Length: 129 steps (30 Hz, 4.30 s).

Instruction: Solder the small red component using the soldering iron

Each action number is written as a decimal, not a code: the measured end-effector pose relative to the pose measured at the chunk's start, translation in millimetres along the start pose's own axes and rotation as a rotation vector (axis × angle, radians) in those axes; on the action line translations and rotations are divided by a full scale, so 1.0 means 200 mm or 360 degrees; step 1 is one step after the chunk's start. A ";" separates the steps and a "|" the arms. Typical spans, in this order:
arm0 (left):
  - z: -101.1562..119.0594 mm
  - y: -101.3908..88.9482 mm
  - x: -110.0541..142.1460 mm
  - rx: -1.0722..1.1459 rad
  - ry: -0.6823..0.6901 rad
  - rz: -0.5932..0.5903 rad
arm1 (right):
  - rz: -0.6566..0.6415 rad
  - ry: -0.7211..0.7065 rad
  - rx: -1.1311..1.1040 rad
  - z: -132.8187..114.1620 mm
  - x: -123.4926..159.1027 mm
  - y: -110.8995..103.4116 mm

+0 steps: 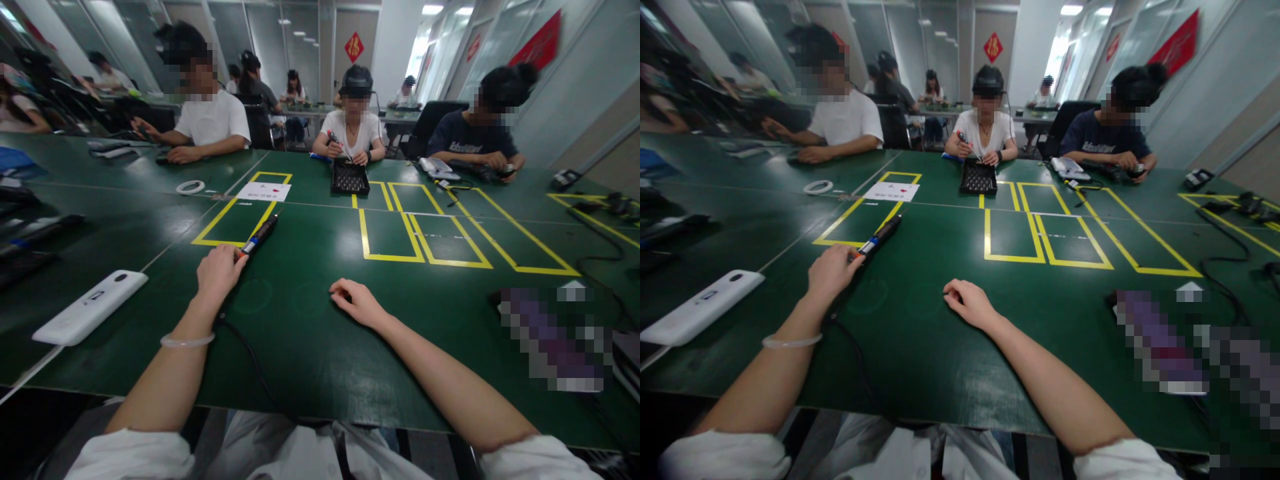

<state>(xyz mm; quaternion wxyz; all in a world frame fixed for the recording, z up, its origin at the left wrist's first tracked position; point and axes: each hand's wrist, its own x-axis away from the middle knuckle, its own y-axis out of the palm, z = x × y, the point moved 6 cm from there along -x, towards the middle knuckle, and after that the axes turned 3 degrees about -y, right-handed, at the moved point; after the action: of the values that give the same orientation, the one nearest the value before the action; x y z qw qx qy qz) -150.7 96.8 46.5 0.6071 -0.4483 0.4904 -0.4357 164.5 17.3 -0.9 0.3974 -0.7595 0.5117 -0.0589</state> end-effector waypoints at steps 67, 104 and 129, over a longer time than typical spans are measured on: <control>0.73 0.02 0.39 0.0916 0.0989 -0.0328 | 0.0099 0.0086 -0.0485 0.04 -0.01 -0.01; 0.75 0.09 0.42 0.0039 0.0763 -0.0269 | 0.0085 0.0119 -0.0312 0.04 -0.01 0.01; 0.83 0.12 0.52 0.0258 0.0958 -0.0195 | 0.0065 -0.0122 -0.0007 -0.04 0.00 0.01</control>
<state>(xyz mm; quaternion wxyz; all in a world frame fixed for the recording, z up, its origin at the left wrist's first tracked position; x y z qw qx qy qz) 28.9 20.4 21.6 0.4410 -0.2781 0.5840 -0.6223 158.5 13.2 2.4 0.4161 -0.7515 0.5116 -0.0206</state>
